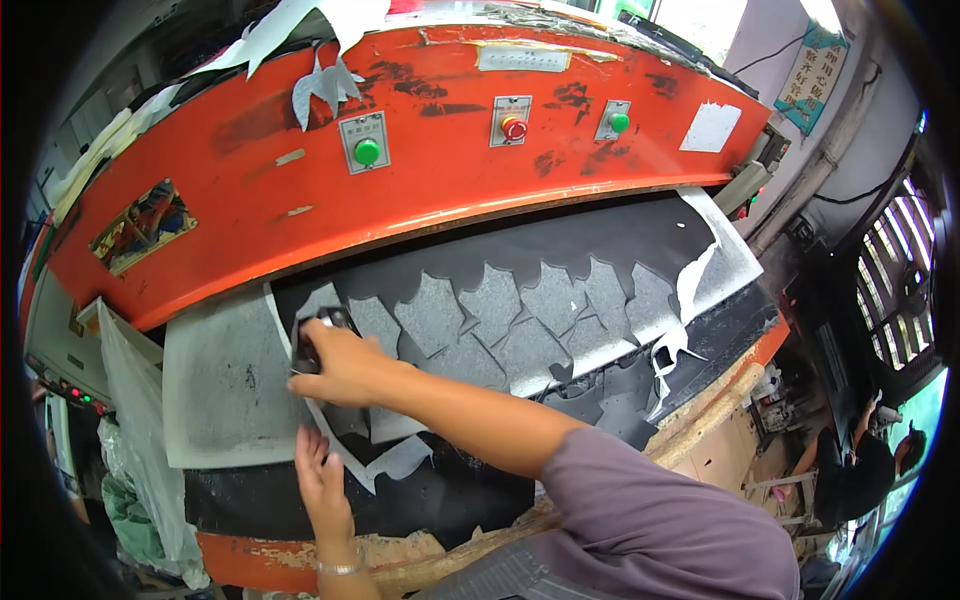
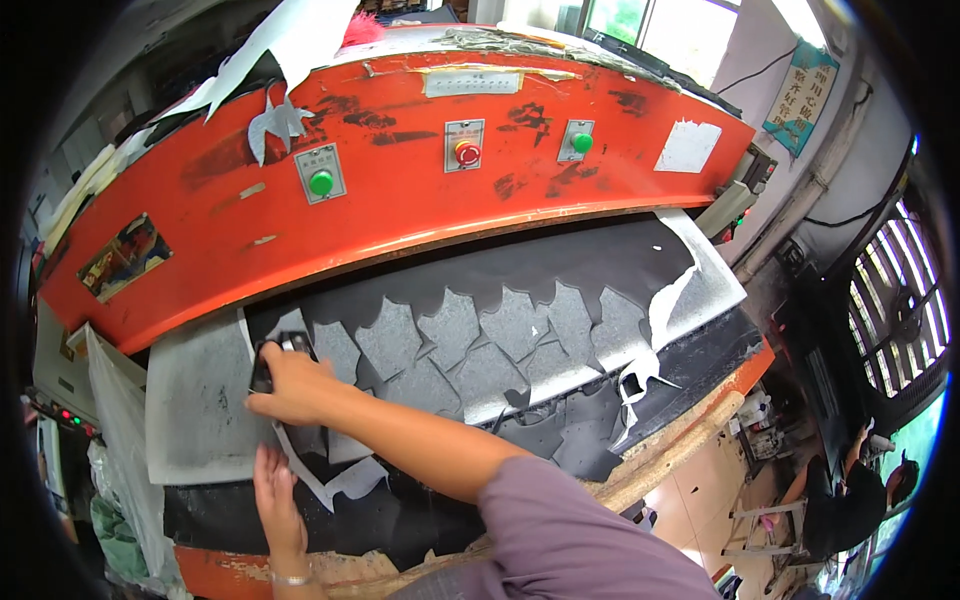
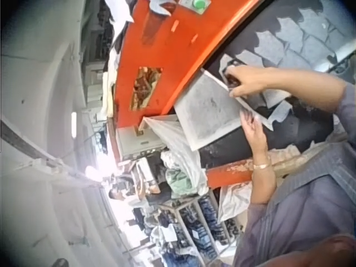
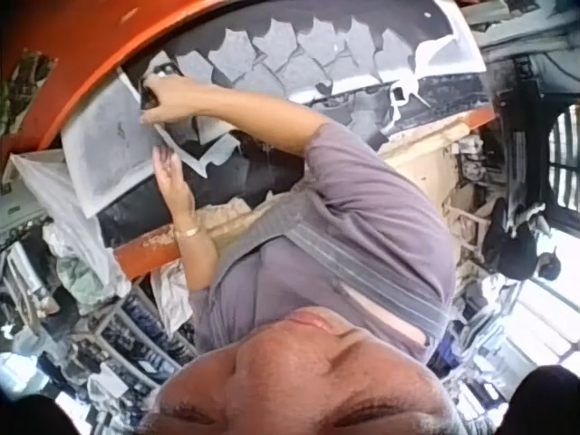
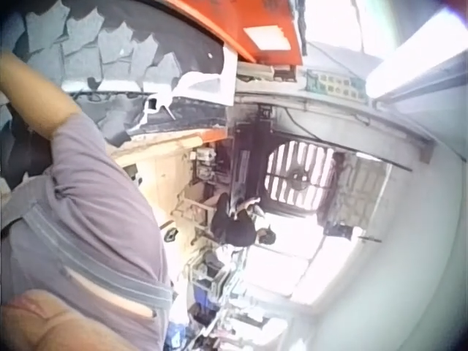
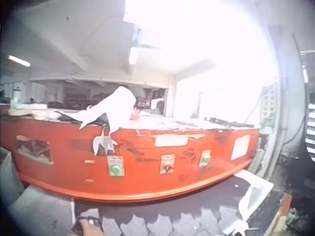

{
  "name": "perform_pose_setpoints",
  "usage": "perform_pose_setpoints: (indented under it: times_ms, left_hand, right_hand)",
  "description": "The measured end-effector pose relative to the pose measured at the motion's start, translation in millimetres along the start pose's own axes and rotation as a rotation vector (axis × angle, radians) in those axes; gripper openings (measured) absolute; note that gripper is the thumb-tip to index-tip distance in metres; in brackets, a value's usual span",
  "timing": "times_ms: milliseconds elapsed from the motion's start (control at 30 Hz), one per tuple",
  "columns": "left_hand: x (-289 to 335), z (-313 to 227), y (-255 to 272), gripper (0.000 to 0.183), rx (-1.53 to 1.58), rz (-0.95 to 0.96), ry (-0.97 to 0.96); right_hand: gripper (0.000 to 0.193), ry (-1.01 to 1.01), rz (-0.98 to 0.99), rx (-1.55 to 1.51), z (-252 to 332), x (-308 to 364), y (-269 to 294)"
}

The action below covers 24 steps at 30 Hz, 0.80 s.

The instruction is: Die cutting shoe components from a sheet of material using a hydraulic swing-arm clicker press.

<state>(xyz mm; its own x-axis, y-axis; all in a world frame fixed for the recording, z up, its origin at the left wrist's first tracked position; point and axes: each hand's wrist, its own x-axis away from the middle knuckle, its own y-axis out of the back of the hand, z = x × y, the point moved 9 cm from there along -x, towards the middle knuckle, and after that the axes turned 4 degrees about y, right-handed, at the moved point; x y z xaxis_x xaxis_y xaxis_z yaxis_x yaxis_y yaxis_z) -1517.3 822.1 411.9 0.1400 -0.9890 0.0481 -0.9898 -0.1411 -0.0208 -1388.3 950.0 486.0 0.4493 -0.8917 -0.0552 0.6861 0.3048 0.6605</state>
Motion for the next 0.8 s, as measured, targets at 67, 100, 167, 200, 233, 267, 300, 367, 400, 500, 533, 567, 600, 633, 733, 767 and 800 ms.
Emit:
perform_pose_setpoints:
  times_ms: [67,100,167,200,233,267,300,367,400,500,533,567,600,633,733,767,800]
  left_hand:
    - [-9,-5,-29,0.082,0.111,0.155,-0.02]
    - [-10,-5,-40,0.091,0.181,0.232,-0.034]
    - [2,-3,-69,0.101,0.18,0.499,0.021]
    - [10,-5,-76,0.097,0.118,0.522,0.031]
    - [20,-6,-88,0.092,0.058,0.552,0.037]
    - [28,-9,-97,0.072,0.015,0.514,0.006]
    - [39,12,-103,0.046,0.158,0.526,0.296]
    - [55,50,-94,0.027,0.055,0.507,0.424]
    - [60,55,-92,0.023,0.024,0.509,0.449]
    - [53,55,-69,0.019,-0.115,0.359,0.302]
    - [43,51,-55,0.02,-0.241,0.271,0.178]
    - [40,43,-46,0.022,-0.366,0.182,0.053]
    - [45,39,-59,0.022,-0.371,0.179,0.056]
    - [50,30,-84,0.027,-0.379,0.227,0.039]
    - [90,26,-189,0.061,-0.17,0.609,0.205]
    - [112,30,-223,0.069,0.02,0.745,0.267]
    - [129,38,-253,0.075,0.207,0.818,0.403]
  right_hand:
    - [0.071,0.012,0.051,-0.417,-4,41,1]
    - [0.073,-0.015,0.113,-0.587,-9,62,-10]
    - [0.07,-0.01,0.044,-0.939,-30,101,-32]
    - [0.071,-0.002,0.009,-0.967,-31,120,-31]
    - [0.072,0.007,-0.033,-0.991,-35,141,-22]
    - [0.073,0.025,-0.05,-0.854,-45,160,-12]
    - [0.074,0.038,-0.075,-0.721,-55,184,0]
    - [0.075,0.042,-0.134,-0.511,-66,228,31]
    - [0.076,-0.041,-0.099,-0.321,-82,251,46]
    - [0.079,-0.318,-0.103,0.128,-123,322,103]
    - [0.078,-0.347,-0.205,0.016,-140,344,119]
    - [0.077,-0.375,-0.306,-0.098,-160,367,128]
    - [0.078,-0.388,-0.381,-0.283,-176,385,129]
    - [0.078,-0.392,-0.379,-0.29,-174,390,132]
    - [0.082,-0.199,-0.263,-0.344,-143,384,127]
    - [0.081,-0.159,-0.236,-0.479,-133,381,117]
    - [0.08,-0.061,-0.224,-0.522,-124,377,113]
